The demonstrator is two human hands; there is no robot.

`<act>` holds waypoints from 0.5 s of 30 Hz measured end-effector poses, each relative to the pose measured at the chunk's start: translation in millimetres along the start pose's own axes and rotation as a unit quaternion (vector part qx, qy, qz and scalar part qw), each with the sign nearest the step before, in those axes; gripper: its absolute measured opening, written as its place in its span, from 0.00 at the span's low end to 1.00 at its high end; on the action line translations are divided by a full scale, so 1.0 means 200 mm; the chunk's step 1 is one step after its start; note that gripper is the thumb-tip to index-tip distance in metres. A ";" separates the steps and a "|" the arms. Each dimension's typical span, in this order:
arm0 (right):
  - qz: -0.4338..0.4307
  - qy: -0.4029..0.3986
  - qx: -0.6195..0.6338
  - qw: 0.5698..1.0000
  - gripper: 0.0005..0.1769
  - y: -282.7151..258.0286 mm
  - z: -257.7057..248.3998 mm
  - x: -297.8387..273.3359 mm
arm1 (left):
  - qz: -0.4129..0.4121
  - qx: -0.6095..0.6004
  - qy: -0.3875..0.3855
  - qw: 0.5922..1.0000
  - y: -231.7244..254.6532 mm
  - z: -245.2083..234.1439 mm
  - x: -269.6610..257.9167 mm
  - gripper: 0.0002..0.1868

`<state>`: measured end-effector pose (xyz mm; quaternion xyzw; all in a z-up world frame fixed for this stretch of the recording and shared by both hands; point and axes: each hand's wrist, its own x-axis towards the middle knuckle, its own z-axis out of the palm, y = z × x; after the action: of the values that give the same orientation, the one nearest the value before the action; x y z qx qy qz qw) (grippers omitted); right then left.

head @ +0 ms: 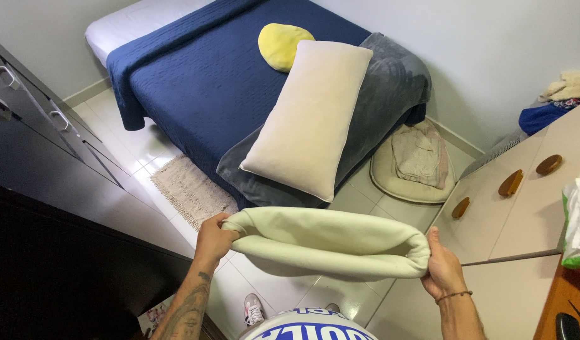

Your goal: Arranging blankets and putting a pillowcase on a pillow on a bed.

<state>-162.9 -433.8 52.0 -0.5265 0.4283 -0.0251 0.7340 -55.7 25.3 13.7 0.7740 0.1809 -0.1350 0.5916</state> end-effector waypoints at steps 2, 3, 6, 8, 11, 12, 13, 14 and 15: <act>-0.043 -0.019 -0.078 0.996 0.33 0.02 0.00 -0.01 | -0.004 0.061 0.032 0.998 0.06 0.00 -0.03 0.23; -0.085 -0.039 -0.156 0.983 0.33 0.03 0.00 -0.01 | -0.008 0.120 0.065 0.991 0.09 0.00 -0.05 0.22; -0.147 -0.022 -0.327 0.933 0.34 0.10 -0.09 0.08 | -0.010 0.132 0.110 0.985 0.06 0.02 -0.03 0.23; -0.140 0.011 -0.386 0.912 0.29 0.09 -0.09 0.06 | -0.007 0.079 0.114 0.990 0.02 0.04 -0.02 0.24; -0.145 0.077 -0.485 0.859 0.22 0.09 -0.08 0.05 | -0.009 -0.064 0.101 0.993 -0.06 0.08 0.04 0.25; -0.157 0.111 -0.526 0.828 0.20 0.09 -0.07 0.05 | -0.016 -0.152 0.082 0.985 -0.09 0.09 0.06 0.25; -0.157 0.111 -0.527 0.828 0.20 0.06 -0.03 0.02 | -0.016 -0.153 0.083 0.985 -0.11 0.10 0.10 0.25; -0.152 0.134 -0.518 0.831 0.20 0.04 0.01 -0.01 | -0.045 -0.228 0.053 0.971 -0.14 0.10 0.13 0.25; -0.146 0.157 -0.508 0.834 0.19 0.02 0.05 -0.04 | -0.074 -0.301 0.024 0.950 -0.17 0.10 0.16 0.25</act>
<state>-164.1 -420.9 54.3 -0.8706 0.4084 0.0067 0.2742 -42.5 18.4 -34.2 0.5470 0.2839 -0.0993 0.7812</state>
